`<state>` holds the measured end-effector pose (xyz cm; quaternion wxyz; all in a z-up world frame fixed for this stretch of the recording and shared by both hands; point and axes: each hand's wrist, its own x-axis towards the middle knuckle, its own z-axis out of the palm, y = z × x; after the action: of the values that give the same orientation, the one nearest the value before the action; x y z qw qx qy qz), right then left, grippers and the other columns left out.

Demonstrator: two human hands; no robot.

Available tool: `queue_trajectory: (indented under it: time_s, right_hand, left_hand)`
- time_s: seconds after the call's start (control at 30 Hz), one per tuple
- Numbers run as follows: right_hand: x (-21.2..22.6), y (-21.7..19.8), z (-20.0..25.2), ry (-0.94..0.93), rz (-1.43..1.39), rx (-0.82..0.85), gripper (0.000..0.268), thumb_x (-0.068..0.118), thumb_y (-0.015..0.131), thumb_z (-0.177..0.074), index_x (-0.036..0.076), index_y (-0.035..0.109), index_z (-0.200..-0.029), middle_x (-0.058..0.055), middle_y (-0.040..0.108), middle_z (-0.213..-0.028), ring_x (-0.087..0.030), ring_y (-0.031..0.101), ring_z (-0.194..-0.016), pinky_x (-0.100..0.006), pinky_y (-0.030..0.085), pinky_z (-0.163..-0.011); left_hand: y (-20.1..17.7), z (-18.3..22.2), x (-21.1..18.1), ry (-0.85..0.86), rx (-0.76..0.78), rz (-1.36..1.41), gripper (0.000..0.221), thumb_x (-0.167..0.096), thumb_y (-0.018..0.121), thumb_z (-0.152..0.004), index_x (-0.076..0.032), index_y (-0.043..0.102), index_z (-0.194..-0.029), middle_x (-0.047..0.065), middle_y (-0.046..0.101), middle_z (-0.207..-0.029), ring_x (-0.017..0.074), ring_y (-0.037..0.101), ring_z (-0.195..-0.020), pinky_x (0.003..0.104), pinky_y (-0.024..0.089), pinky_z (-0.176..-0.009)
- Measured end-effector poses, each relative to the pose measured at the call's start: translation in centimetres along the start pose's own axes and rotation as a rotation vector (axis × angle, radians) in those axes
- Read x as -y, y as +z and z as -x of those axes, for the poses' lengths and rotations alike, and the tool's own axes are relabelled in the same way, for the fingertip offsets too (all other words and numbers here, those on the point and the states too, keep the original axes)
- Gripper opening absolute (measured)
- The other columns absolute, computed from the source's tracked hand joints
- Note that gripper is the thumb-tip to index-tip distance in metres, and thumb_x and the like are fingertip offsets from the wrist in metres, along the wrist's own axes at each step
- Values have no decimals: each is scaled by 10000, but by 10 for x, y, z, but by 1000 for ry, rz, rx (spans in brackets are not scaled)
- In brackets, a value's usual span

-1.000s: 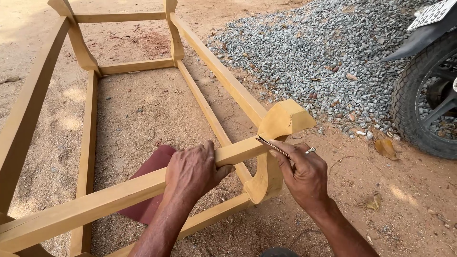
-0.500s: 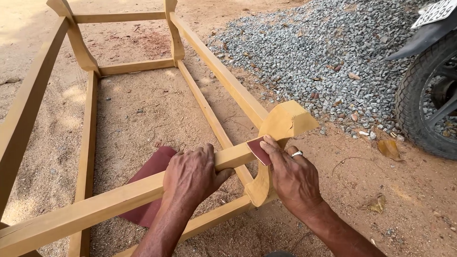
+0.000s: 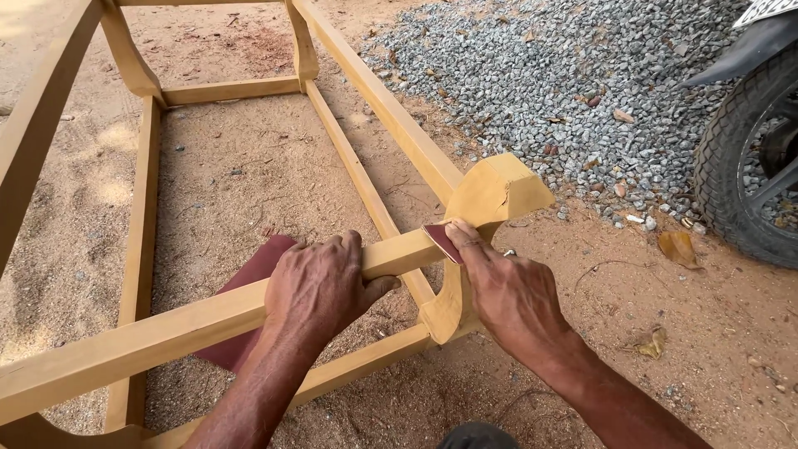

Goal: Sanding a wooden frame manually with sandpaper.

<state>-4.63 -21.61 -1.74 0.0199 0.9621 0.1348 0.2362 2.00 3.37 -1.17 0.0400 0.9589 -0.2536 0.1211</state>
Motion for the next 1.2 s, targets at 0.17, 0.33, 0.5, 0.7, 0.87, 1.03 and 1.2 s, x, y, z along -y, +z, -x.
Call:
queue_trajectory:
  time_s: [0.17,0.33,0.5,0.7,0.87,1.03,1.2]
  right_hand:
    - [-4,5,-14,-10,-9,-2,505,28,518,-986,-47,478,-1484,-260,673,-1243,-133,642,-479,-289,565,-397]
    - [-10,6,-6,60,-8,113,465,24,475,-1039,-2,458,-1503,-231,708,-1156,-97,594,-455,-260,538,-379]
    - [-8,7,-15,42,-58,45,505,-3,468,-972,24,490,-1476,-235,680,-1301,-110,578,-389,-282,520,-336]
    - [-7,4,9,5,-62,-14,559,38,513,-929,7,479,-1486,-262,654,-1308,-102,552,-360,-282,518,-315]
    - [-1,10,-4,55,-46,11,480,36,525,-963,1,495,-1441,-248,645,-1333,-94,554,-364,-277,515,-322]
    - [-3,-2,-3,29,10,9,547,-5,516,-914,-2,504,-1461,-229,636,-1382,-97,546,-336,-276,508,-287]
    - [1,7,-16,56,45,55,451,-2,476,-990,25,526,-1437,-235,620,-1375,-92,523,-334,-271,503,-287]
  left_hand:
    - [-10,-4,-5,-23,120,-61,774,-793,526,-913,-27,628,-959,51,639,-574,99,530,-422,348,542,-458]
    - [2,0,-2,-17,59,-10,794,-834,534,-832,-54,653,-919,47,635,-546,108,507,-407,341,500,-464]
    - [-16,-3,-9,-41,166,-47,808,-807,510,-906,-19,619,-1049,46,628,-561,92,516,-412,334,525,-440]
    - [1,-3,-3,-13,97,-54,798,-811,535,-877,-27,633,-983,42,629,-561,95,525,-415,335,528,-465]
    - [-9,-1,-7,-27,133,-25,766,-799,530,-898,-42,630,-965,47,628,-570,113,549,-424,352,536,-475]
    - [-7,-5,-2,-19,74,12,767,-805,567,-848,-46,647,-924,43,642,-574,122,562,-440,346,537,-469]
    - [-10,-1,-4,3,119,-11,753,-785,544,-911,-40,633,-978,20,613,-526,105,510,-405,346,537,-452]
